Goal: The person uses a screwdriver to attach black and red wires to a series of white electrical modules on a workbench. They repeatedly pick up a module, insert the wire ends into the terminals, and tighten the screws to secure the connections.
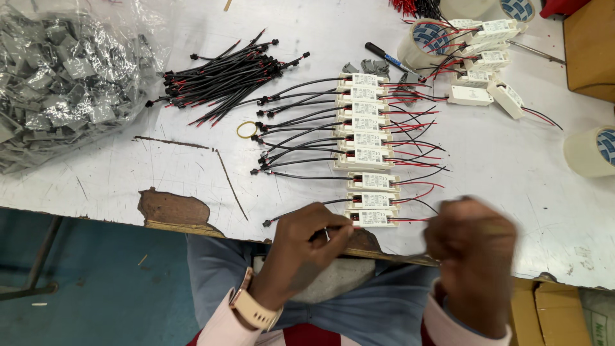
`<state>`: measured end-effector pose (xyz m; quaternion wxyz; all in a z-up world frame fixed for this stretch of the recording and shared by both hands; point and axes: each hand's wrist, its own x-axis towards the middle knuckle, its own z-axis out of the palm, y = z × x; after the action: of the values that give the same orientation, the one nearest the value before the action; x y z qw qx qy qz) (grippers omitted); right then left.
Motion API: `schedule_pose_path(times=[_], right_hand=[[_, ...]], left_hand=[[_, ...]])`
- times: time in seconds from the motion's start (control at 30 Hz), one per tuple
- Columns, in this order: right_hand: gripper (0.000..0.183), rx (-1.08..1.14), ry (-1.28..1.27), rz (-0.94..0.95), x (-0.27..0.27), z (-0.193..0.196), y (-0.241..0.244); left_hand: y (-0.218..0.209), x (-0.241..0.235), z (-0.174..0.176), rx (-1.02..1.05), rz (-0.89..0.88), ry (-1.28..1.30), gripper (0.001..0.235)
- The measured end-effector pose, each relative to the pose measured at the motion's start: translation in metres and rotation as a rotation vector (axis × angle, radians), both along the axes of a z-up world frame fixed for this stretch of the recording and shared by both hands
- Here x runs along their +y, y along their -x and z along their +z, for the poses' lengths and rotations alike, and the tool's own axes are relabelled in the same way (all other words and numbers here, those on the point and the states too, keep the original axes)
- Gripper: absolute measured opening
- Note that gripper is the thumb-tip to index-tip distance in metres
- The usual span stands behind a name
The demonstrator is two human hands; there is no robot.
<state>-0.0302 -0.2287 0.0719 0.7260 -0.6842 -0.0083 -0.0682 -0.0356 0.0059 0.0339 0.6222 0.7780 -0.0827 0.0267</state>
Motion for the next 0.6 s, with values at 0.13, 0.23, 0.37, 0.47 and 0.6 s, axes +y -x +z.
schedule_pose_path(times=[0.13,0.23,0.37,0.47,0.6], right_hand=[[0.059,-0.172,-0.476,0.062,-0.013,0.025,-0.005],[0.062,-0.214,-0.496,0.058,0.000,0.027,-0.017],[0.050,-0.158,-0.527,-0.043,0.025,0.020,-0.027],[0.042,-0.150,-0.484,-0.126,0.036,0.019,-0.029],[0.053,-0.203,-0.399,-0.018,0.041,0.022,-0.032]], left_hand=[[-0.010,-0.011,-0.027,-0.007,0.011,-0.134,0.012],[-0.011,-0.019,-0.041,-0.039,0.042,-0.202,0.011],[-0.010,-0.023,-0.049,-0.039,0.081,-0.239,0.011],[-0.012,-0.021,-0.049,-0.079,0.082,-0.276,0.011],[-0.013,-0.020,-0.045,-0.039,0.074,-0.271,0.012]])
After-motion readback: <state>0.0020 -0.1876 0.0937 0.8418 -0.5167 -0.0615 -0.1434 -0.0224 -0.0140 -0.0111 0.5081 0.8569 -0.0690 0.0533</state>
